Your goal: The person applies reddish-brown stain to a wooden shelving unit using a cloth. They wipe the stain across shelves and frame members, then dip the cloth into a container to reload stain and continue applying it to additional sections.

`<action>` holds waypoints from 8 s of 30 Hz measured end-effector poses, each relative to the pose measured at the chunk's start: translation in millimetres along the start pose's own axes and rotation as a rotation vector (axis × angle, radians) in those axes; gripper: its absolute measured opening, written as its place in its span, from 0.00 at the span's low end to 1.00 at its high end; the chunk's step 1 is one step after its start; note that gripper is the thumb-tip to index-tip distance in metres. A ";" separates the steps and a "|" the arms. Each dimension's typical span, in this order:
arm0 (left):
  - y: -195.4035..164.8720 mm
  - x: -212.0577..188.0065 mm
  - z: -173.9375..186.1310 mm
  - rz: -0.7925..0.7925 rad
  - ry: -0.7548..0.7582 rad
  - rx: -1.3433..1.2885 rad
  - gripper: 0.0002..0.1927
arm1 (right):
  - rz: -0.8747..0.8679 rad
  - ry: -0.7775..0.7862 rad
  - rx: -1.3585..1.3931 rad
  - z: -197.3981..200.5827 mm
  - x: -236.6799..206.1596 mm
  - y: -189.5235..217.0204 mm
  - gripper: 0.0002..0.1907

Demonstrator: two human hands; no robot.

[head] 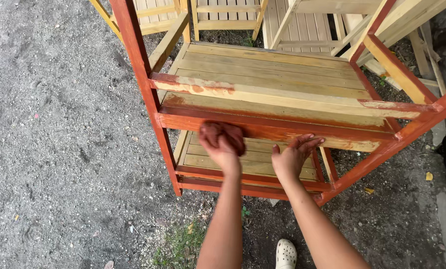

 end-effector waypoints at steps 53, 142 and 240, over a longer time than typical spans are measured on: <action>13.8 -138.2 -128.3 -0.081 -0.324 -0.074 0.27 | 0.193 -0.053 1.099 155.8 3.3 -195.4 0.14; -25.2 -1.5 18.0 -0.351 0.020 0.476 0.37 | -0.100 -0.184 1.223 97.9 -48.7 -206.5 0.09; -66.6 -226.6 -203.3 0.418 0.198 -0.371 0.14 | -0.491 -0.200 1.287 141.1 56.5 -110.7 0.19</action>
Point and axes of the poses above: each hand's wrist, its own x-axis towards the middle knuckle, its own z-axis out of the back of the hand, y = z × x, the point moved 4 cm from there along x, towards the middle knuckle, and after that the axes turned 5 degrees about z, right-handed, at the moved point
